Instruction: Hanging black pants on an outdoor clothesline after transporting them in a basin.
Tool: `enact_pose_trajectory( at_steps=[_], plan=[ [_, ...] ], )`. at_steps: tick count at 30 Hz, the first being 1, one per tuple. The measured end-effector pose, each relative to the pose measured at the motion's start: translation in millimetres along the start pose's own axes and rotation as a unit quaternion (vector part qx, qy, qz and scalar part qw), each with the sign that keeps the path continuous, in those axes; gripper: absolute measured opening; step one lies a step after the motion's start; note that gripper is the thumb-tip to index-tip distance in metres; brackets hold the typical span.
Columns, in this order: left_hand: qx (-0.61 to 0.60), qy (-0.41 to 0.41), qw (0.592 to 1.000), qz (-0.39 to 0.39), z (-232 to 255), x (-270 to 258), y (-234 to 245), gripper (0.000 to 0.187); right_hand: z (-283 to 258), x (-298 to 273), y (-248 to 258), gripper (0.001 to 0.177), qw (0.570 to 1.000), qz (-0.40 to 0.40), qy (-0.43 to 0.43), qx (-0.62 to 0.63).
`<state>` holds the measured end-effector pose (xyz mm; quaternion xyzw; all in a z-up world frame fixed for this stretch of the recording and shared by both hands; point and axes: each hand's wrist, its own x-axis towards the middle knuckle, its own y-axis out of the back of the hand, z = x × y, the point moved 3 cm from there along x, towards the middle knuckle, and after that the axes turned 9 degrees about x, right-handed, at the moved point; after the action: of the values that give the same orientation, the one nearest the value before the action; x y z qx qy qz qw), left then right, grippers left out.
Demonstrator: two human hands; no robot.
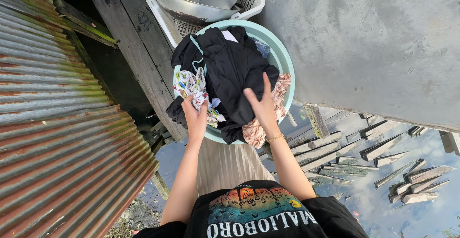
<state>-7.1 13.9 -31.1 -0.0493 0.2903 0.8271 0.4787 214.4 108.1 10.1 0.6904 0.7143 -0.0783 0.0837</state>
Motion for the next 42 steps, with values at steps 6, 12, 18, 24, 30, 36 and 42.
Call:
enact_pose_trajectory(
  at_steps=[6, 12, 18, 24, 30, 36, 42],
  plan=[
    [0.004, -0.010, 1.000, 0.010, -7, 0, -2, 0.052, -7, 12, -50, 0.117, 0.905, -0.089, -0.056, -0.412],
    [0.002, -0.055, 0.998, 0.027, -15, 1, -5, 0.050, 29, 38, -50, 0.068, 0.861, -0.032, 0.024, -0.507],
    [-0.023, -0.027, 0.999, 0.017, -8, 1, -1, 0.051, -2, 49, -29, 0.022, 0.912, 0.036, 0.165, -0.374],
    [-0.024, -0.008, 1.000, 0.017, -7, 2, -1, 0.051, -26, 38, -19, 0.017, 0.926, 0.031, 0.285, -0.244],
    [-0.010, -0.002, 1.000, 0.016, -18, 5, -4, 0.052, -7, 30, -32, 0.047, 0.955, -0.019, 0.081, -0.285],
    [-0.020, 0.000, 1.000, 0.019, -10, 2, -1, 0.051, -45, 32, -73, 0.111, 0.868, -0.139, 0.010, -0.477],
    [-0.036, 0.022, 0.999, -0.003, -8, 2, -2, 0.053, 33, 39, -71, 0.079, 0.841, -0.157, 0.091, -0.510]
  ],
)
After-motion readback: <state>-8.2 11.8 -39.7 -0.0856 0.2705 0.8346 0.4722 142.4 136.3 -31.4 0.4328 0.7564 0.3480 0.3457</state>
